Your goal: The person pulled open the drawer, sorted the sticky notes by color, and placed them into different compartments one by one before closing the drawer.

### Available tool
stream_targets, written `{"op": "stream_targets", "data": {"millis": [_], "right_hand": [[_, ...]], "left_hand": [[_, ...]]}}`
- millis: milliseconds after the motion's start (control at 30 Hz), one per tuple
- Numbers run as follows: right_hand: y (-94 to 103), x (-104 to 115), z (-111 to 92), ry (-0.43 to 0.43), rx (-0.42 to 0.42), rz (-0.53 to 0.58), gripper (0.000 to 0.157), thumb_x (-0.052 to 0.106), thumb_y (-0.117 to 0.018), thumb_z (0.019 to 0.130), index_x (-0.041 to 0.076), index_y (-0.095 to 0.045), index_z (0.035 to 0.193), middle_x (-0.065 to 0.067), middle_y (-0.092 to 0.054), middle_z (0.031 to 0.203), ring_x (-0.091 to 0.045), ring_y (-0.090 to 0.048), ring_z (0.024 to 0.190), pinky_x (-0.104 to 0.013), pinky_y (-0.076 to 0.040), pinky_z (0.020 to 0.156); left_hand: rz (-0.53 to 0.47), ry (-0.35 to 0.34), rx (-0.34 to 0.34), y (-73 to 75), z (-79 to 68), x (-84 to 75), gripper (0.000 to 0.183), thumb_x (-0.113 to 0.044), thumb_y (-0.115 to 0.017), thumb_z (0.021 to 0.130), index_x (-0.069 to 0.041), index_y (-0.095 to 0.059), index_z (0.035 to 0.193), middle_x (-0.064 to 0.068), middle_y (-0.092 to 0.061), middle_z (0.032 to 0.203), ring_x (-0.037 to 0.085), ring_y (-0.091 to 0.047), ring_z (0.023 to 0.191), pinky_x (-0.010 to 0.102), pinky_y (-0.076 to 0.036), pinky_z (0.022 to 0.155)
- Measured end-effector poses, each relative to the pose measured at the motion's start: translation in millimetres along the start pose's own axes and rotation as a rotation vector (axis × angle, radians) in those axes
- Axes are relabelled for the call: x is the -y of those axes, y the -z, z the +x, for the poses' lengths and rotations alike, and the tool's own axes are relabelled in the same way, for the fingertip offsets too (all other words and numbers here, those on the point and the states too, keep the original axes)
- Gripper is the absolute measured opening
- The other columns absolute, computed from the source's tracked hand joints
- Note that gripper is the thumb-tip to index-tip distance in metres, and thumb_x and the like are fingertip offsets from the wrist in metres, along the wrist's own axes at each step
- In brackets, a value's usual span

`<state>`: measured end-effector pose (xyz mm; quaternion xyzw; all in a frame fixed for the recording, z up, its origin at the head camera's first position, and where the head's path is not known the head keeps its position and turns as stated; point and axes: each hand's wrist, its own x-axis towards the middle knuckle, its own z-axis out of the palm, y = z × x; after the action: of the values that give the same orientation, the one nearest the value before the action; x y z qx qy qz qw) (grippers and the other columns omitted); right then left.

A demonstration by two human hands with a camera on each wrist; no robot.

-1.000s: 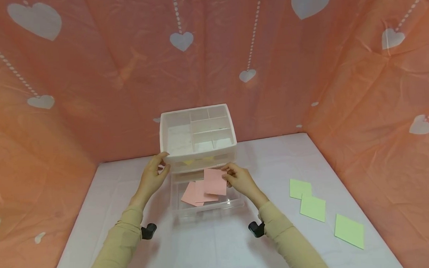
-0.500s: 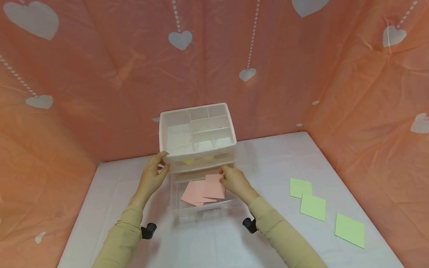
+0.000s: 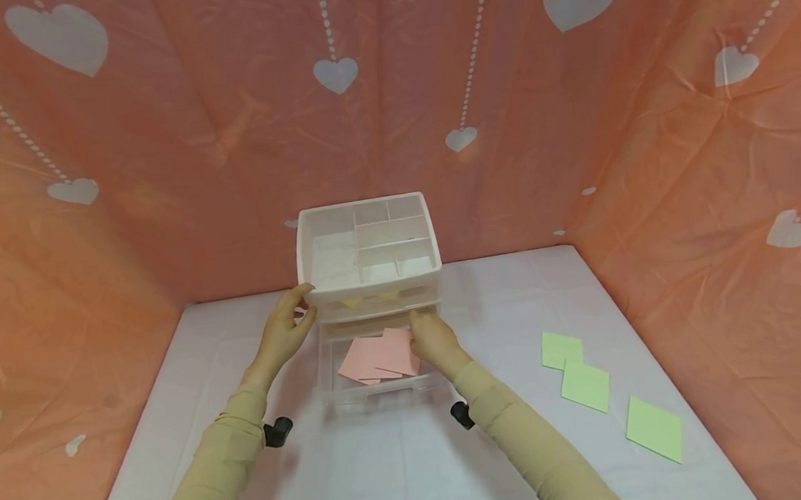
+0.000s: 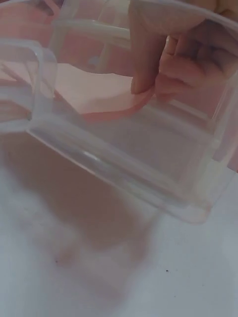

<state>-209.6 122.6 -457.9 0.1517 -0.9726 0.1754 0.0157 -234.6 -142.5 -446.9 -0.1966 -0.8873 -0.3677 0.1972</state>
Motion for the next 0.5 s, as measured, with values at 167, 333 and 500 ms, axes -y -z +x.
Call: {"op": "stream_targets", "data": {"millis": [167,333,500], "right_hand": [[-3.9,3.1,1.6,-0.003,-0.005,-0.014,0.013,0.002,-0.061,0.080,0.003,-0.053,0.090,-0.013,-0.064,0.077,-0.027,-0.061,0.067,-0.037,-0.051,0.056],[-8.2,4.9,-1.1,0.003,-0.025,0.047,0.009,0.007,-0.062,0.084,0.005,-0.056,0.090,-0.014,-0.068,0.085,-0.027,-0.065,0.075,-0.037,-0.053,0.063],[-3.1,8.0,-3.3,-0.025,-0.024,0.176,0.013,0.017,-0.064,0.086,0.007,-0.059,0.092,-0.007,-0.064,0.073,-0.016,-0.056,0.062,-0.028,-0.046,0.054]], "left_hand": [[0.007,-0.017,-0.017,0.5,-0.1,-0.1,0.036,-0.007,-0.058,0.088,-0.011,-0.051,0.124,0.012,-0.056,0.094,0.026,-0.056,0.087,0.040,-0.052,0.077],[0.005,-0.012,-0.012,0.4,-1.1,-1.4,0.036,-0.007,-0.057,0.089,-0.011,-0.051,0.124,0.012,-0.056,0.093,0.027,-0.056,0.085,0.041,-0.051,0.076],[0.004,0.005,-0.005,0.9,-0.8,-2.3,0.036,-0.008,-0.057,0.089,-0.013,-0.050,0.124,0.013,-0.055,0.094,0.028,-0.056,0.086,0.041,-0.051,0.077]]}}
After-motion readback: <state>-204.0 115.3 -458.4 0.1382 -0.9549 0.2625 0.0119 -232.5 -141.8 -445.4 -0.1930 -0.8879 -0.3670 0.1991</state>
